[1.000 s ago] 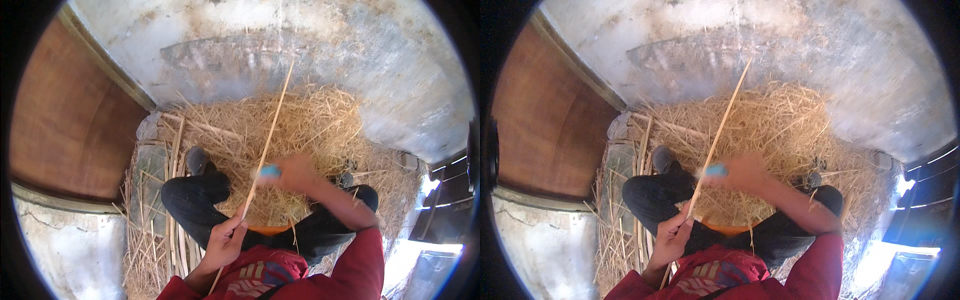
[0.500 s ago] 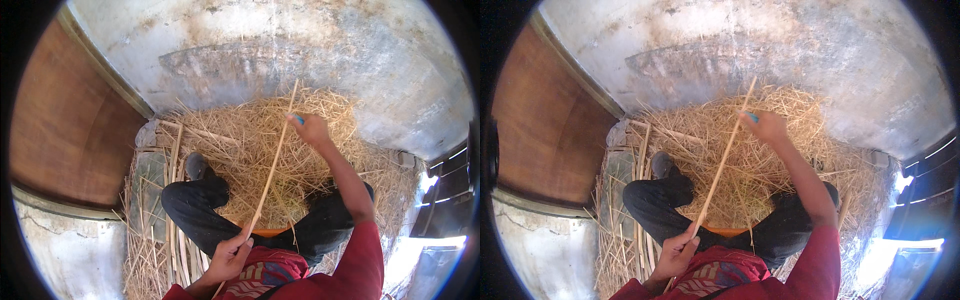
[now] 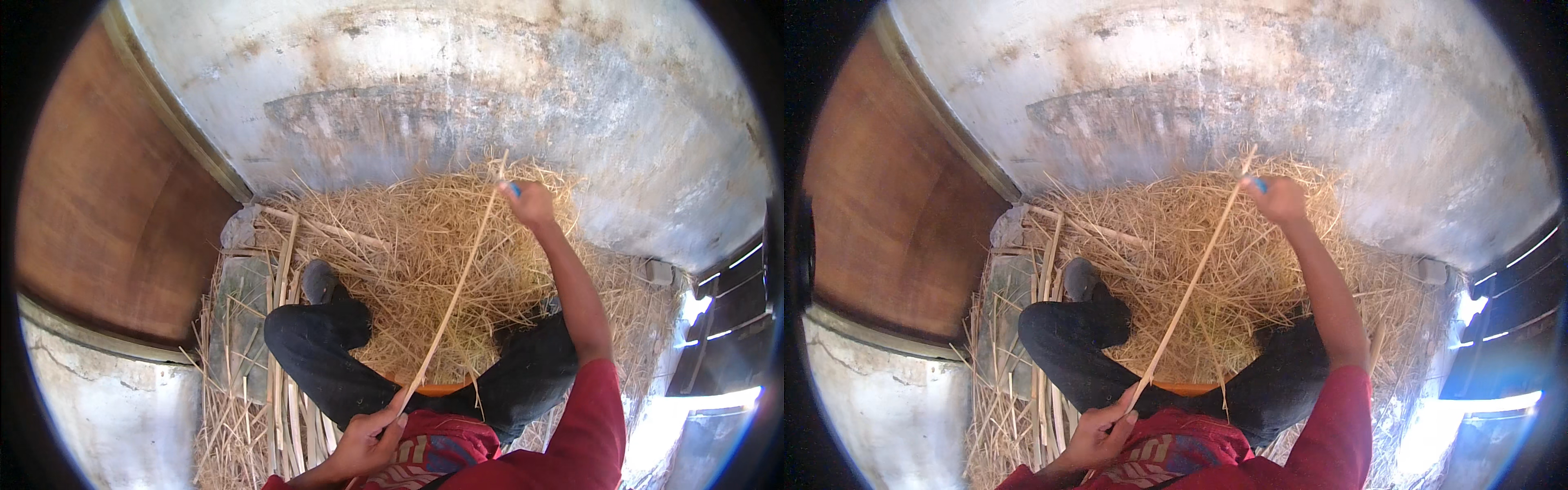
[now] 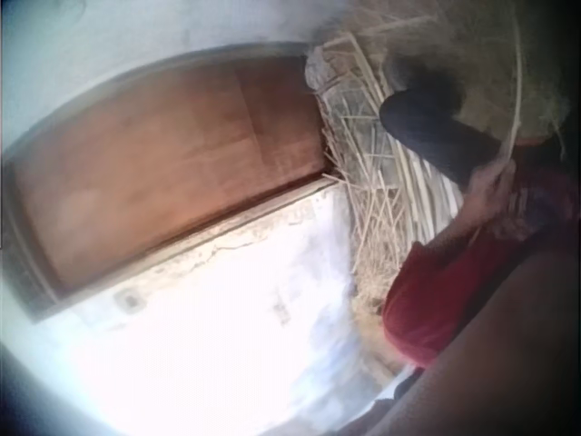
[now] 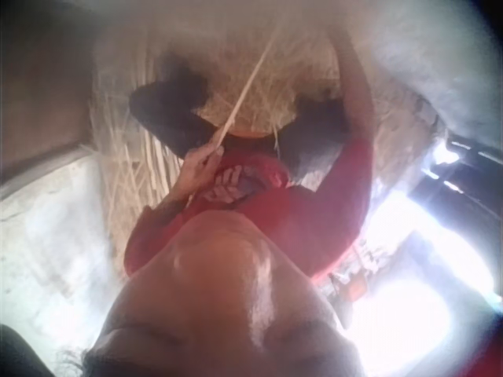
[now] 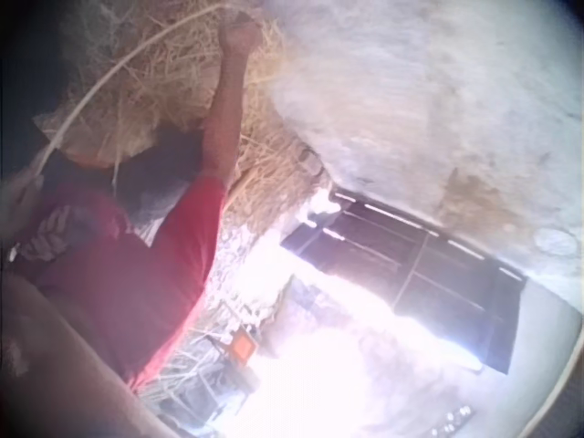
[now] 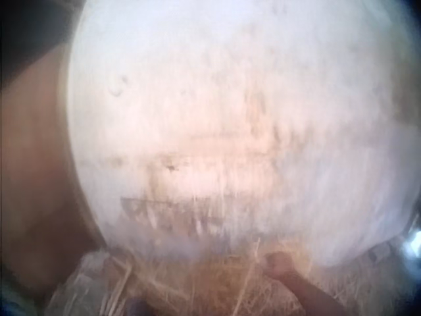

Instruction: The person sits cross-legged on a straw-covered floor and uses a blue utility knife to peel the outer layer off a long, thin wooden stick. They hold the stick with their left hand and scrape downwards with the knife in their right hand, repeating the motion along the length of the stick.

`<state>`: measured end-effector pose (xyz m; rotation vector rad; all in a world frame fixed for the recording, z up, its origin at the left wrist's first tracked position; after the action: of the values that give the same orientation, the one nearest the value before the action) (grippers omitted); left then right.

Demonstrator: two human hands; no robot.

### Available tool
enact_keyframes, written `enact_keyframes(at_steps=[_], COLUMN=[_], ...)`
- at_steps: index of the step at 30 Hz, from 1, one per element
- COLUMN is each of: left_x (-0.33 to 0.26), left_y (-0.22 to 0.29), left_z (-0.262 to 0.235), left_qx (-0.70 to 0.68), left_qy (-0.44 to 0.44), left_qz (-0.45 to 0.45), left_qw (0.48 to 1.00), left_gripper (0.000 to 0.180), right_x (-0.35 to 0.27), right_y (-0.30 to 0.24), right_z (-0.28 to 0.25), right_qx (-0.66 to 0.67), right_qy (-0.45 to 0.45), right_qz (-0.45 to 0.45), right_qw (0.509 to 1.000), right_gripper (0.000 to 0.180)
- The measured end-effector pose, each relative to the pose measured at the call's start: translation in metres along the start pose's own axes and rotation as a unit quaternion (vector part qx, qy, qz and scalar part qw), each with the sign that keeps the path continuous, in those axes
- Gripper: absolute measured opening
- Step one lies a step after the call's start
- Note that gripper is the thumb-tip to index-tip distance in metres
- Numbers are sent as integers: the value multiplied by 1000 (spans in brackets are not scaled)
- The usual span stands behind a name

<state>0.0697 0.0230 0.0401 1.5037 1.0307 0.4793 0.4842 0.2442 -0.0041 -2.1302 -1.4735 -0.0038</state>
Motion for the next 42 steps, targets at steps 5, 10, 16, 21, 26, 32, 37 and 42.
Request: enact_keyframes(at_steps=[5, 10, 16, 21, 26, 32, 37, 42], left_x=[-23, 26, 77, 77, 51, 55, 61, 63], left_y=[-43, -44, -2, 0, -7, -17, -9, -8], left_z=[-3, -1, 20, 24, 42, 6, 2, 0], left_qx=[80, -327, -513, -480, -464, -468, -468, -489], left_qy=[-46, 32, -56, -37, -46, 28, 11, 15], left_qz=[43, -123, -76, -92, -152, -79, -64, -73], left_qw=[995, 936, 853, 872, 872, 880, 882, 869], left_gripper=[39, 38, 40, 41, 33, 39, 40, 40], right_x=[44, -32, -137, -114, -37, -156, -136, -126], right_y=[123, -3, -144, -132, -50, -174, -171, -178], right_z=[-30, -16, -28, -23, -8, 0, 3, 0], right_qx=[43, 60, 41, 14, 68, 118, 81, 109], right_qy=[73, -107, -200, -106, -200, -120, -117, -49], right_qz=[145, 3, -266, -288, 90, -352, -388, -410], right_qw=[986, 992, 942, 952, 973, 921, 911, 904], right_gripper=[78, 82, 68, 69, 70, 67, 70, 72])
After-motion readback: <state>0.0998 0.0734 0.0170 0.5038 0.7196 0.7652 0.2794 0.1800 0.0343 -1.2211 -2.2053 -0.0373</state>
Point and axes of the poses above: each hand's wrist, its own x-axis towards the middle knuckle, its own z-axis out of the palm, y = z × x, the point moved 7 cm from there along x, towards the middle knuckle, and after that the axes turned 2 degrees about y, right-handed, at the moved point
